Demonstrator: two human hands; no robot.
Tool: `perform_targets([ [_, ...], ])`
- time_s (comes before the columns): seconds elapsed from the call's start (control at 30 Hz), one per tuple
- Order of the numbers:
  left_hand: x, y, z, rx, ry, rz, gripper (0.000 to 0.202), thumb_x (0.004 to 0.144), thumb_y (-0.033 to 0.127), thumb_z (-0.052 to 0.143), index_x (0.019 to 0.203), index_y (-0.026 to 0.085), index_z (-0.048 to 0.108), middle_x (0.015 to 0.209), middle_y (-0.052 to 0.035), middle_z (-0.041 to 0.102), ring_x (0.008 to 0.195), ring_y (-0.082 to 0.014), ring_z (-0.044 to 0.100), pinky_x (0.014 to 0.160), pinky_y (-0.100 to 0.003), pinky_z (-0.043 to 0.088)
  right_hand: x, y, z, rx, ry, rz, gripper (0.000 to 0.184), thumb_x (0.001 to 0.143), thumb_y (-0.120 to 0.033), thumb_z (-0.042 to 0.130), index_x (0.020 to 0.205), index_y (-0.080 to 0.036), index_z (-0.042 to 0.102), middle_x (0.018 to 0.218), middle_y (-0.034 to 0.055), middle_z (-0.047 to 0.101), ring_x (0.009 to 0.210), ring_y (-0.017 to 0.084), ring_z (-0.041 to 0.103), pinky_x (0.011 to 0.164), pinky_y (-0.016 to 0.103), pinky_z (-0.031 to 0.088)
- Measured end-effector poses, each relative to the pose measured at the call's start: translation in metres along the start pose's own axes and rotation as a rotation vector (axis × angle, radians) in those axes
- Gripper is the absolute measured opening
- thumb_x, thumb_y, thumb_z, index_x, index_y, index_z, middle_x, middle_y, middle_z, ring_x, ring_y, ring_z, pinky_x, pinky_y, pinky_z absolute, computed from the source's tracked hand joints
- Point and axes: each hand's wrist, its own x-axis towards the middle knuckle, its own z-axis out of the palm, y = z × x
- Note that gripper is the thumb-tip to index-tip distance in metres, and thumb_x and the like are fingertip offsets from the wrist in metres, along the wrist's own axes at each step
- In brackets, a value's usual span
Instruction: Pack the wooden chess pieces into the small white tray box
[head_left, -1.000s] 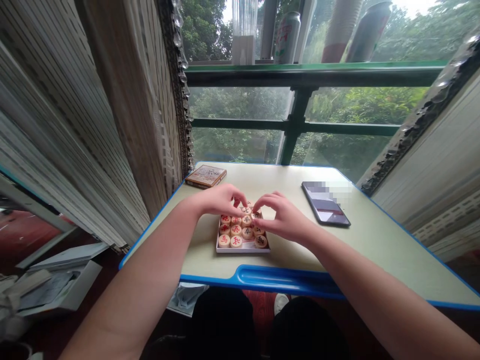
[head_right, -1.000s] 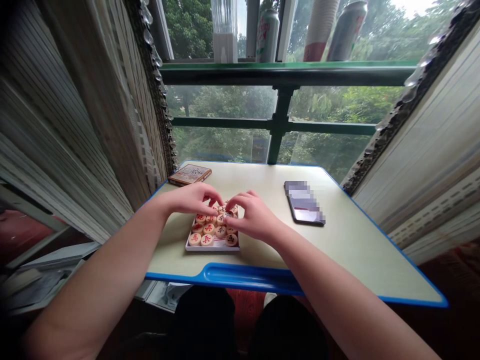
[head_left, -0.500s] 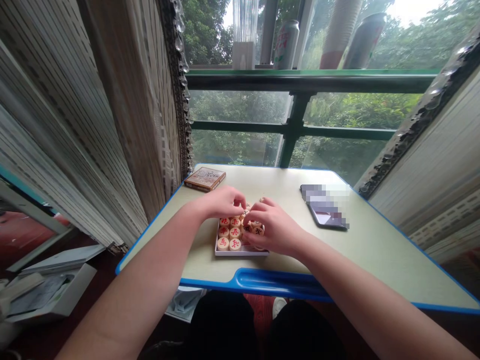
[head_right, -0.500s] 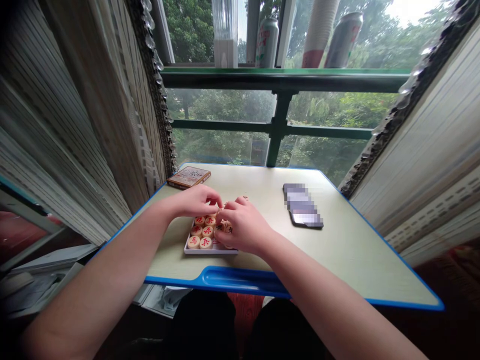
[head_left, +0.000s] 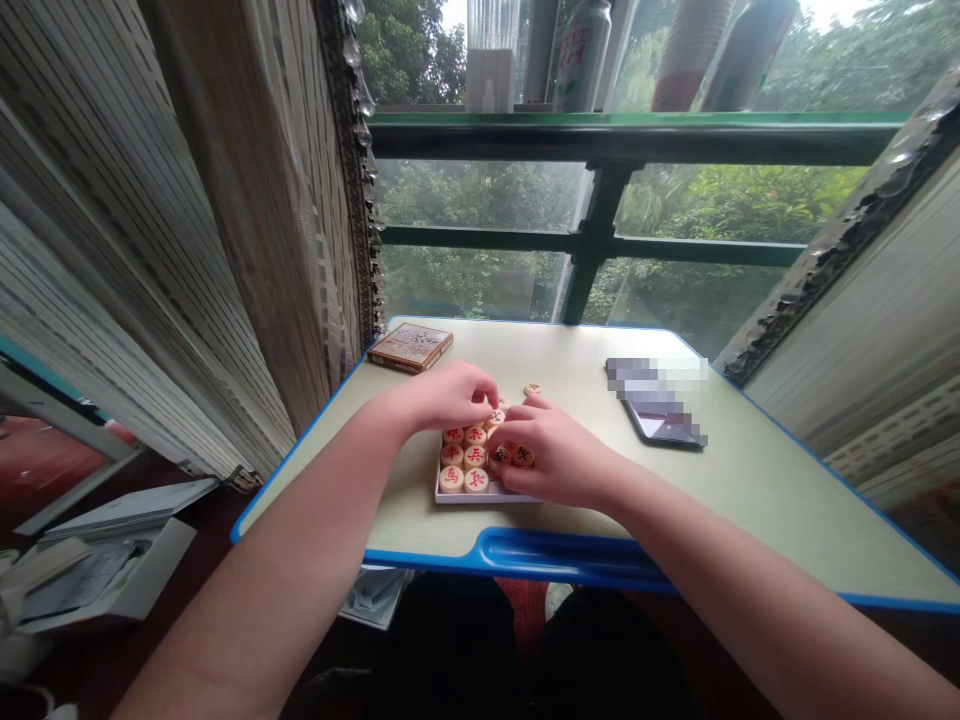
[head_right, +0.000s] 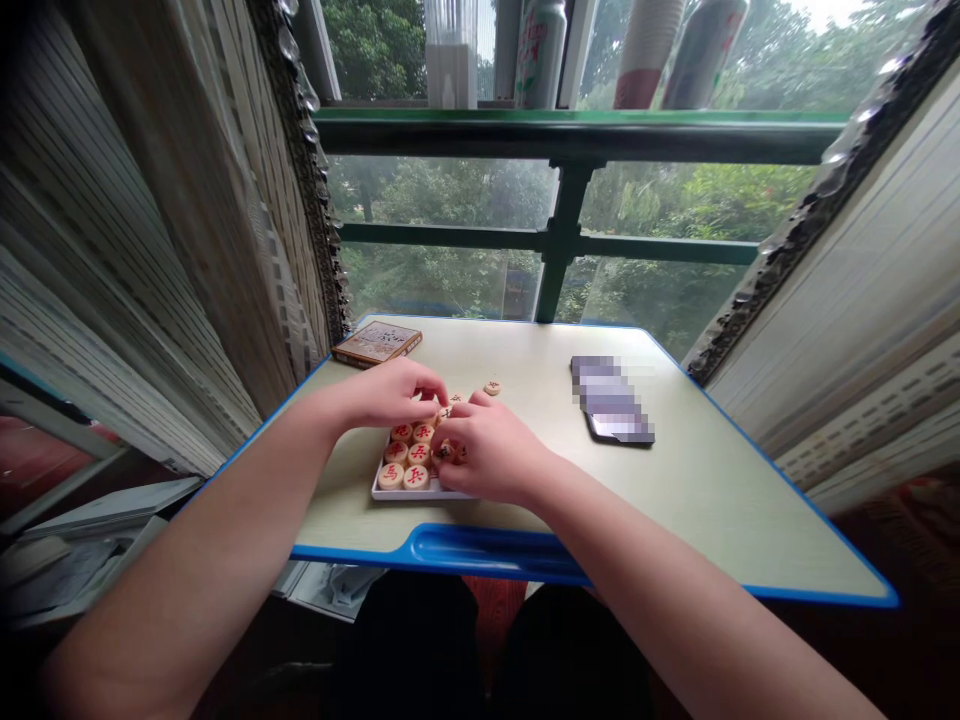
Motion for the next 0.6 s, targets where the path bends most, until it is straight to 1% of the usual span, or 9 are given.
perform_targets([
  [0.2, -0.0005, 0.0013, 0.0005, 0.023, 0.010, 0.003, 0.030, 0.072, 0.024, 0.049, 0.089, 0.017, 0.073, 0.078, -0.0031, 0.070, 0.068, -0.0140, 0.058, 0.059, -0.022, 0.039, -0.0007, 0.0005, -0.0016, 0.017, 0.023, -0.028, 0.009, 0.072, -0.017, 0.063, 0.081, -0.019, 0.067, 0.080, 0.0040, 0.063, 0.073, 0.017, 0.049, 0.076, 0.034, 0.037],
  [0.33, -0.0004, 0.0028, 0.0012, 0.061, 0.007, 0.000, 0.029, 0.072, 0.024, 0.049, 0.088, 0.017, 0.073, 0.078, -0.0038, 0.070, 0.067, -0.0142, 0.058, 0.059, -0.022, 0.039, -0.0006, 0.0011, -0.0018, 0.022, 0.010, -0.027, 0.004, 0.074, -0.019, 0.062, 0.075, -0.018, 0.066, 0.079, 0.0040, 0.062, 0.073, 0.017, 0.049, 0.077, 0.034, 0.037],
  [0.43, -0.0004, 0.0040, 0.0007, 0.063, 0.001, 0.007, 0.029, 0.073, 0.024, 0.049, 0.088, 0.018, 0.073, 0.078, -0.0037, 0.070, 0.067, -0.0144, 0.058, 0.059, -0.022, 0.039, -0.0002, 0.0021, -0.0008, 0.024, 0.013, -0.034, 0.003, 0.075, -0.020, 0.062, 0.074, -0.018, 0.065, 0.079, 0.0043, 0.062, 0.073, 0.017, 0.049, 0.077, 0.034, 0.037],
  [0.53, -0.0008, 0.0046, -0.0002, 0.065, 0.007, 0.006, 0.029, 0.073, 0.023, 0.049, 0.089, 0.018, 0.073, 0.080, -0.0038, 0.071, 0.068, -0.0144, 0.058, 0.061, -0.022, 0.040, 0.0000, 0.0031, -0.0016, 0.036, 0.030, -0.052, 0.004, 0.076, -0.021, 0.061, 0.074, -0.019, 0.064, 0.076, 0.0036, 0.061, 0.071, 0.017, 0.049, 0.077, 0.034, 0.037],
  [0.6, -0.0012, 0.0050, -0.0005, 0.065, 0.008, 0.001, 0.029, 0.072, 0.022, 0.049, 0.088, 0.017, 0.073, 0.080, -0.0039, 0.071, 0.069, -0.0146, 0.058, 0.061, -0.022, 0.040, -0.0002, 0.0040, -0.0031, 0.046, 0.052, -0.057, 0.005, 0.076, -0.020, 0.060, 0.073, -0.019, 0.064, 0.072, 0.0026, 0.060, 0.069, 0.016, 0.049, 0.078, 0.034, 0.037],
])
